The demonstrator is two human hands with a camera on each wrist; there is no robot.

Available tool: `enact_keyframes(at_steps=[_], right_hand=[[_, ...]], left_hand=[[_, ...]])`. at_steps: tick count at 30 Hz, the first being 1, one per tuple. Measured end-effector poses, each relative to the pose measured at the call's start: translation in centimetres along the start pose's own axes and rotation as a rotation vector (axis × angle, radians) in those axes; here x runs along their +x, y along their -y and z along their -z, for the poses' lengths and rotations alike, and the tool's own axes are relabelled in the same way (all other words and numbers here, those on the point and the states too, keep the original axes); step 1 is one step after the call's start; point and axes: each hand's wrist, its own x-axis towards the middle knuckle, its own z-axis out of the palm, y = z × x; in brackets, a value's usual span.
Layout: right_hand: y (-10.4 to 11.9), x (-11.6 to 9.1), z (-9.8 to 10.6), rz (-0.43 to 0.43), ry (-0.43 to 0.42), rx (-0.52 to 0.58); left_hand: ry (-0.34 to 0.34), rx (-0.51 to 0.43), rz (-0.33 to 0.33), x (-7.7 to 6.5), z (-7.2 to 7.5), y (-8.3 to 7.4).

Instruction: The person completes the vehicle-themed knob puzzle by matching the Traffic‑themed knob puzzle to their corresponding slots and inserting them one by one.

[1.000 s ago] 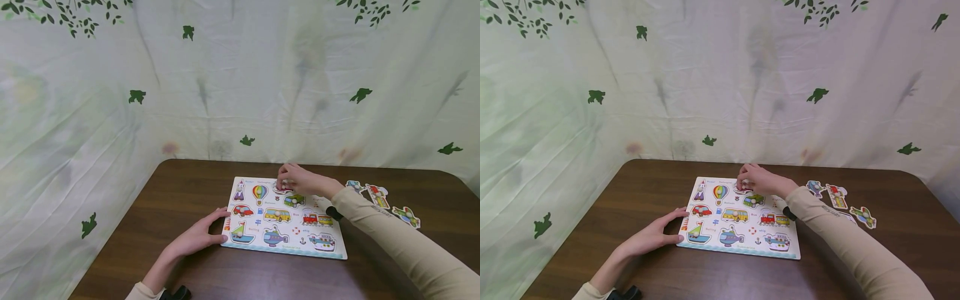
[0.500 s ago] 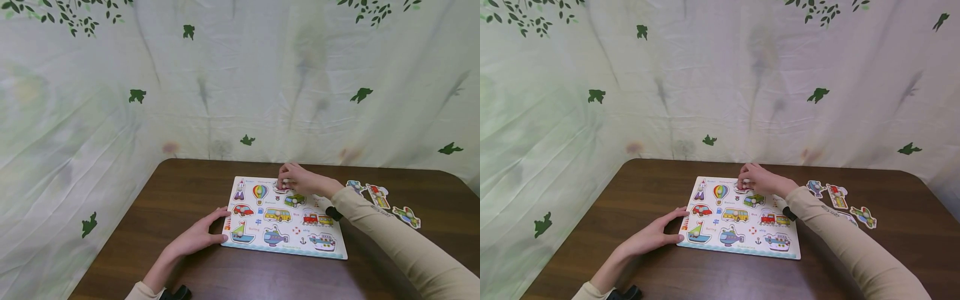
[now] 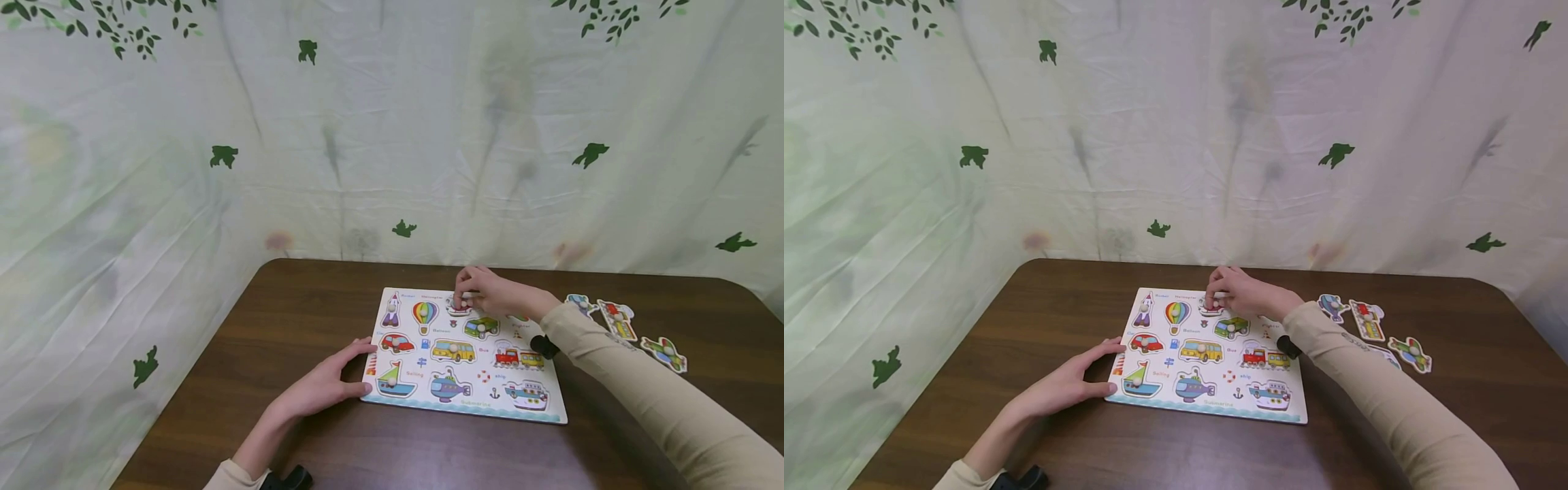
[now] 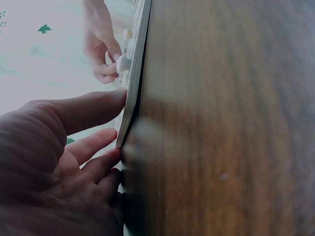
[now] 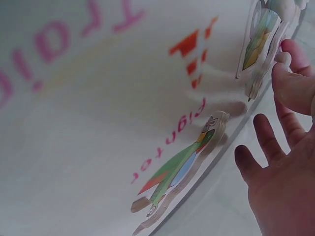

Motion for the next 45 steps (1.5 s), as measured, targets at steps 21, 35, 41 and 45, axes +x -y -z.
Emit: enact_keyframes(at_steps=[21, 35, 41, 45], right_hand=[[-0.5, 0.0, 0.5, 0.013, -0.002, 0.062], [-0.4, -1.2, 1.3, 0.017, -0.076, 0.17], [0.0, -1.9, 1.6, -0.013, -0.155, 0.208], [0.0, -2.6, 1.5, -0.048, -0.222, 0.23]], left_hand=[[0.003, -0.001, 0.005, 0.1, 0.2, -0.4], [0.005, -0.004, -0.004, 0.1, 0.1, -0.4], [0.007, -0.004, -0.002, 0.0, 0.1, -0.2], [0.008, -0.005, 0.011, -0.1, 0.1, -0.2]])
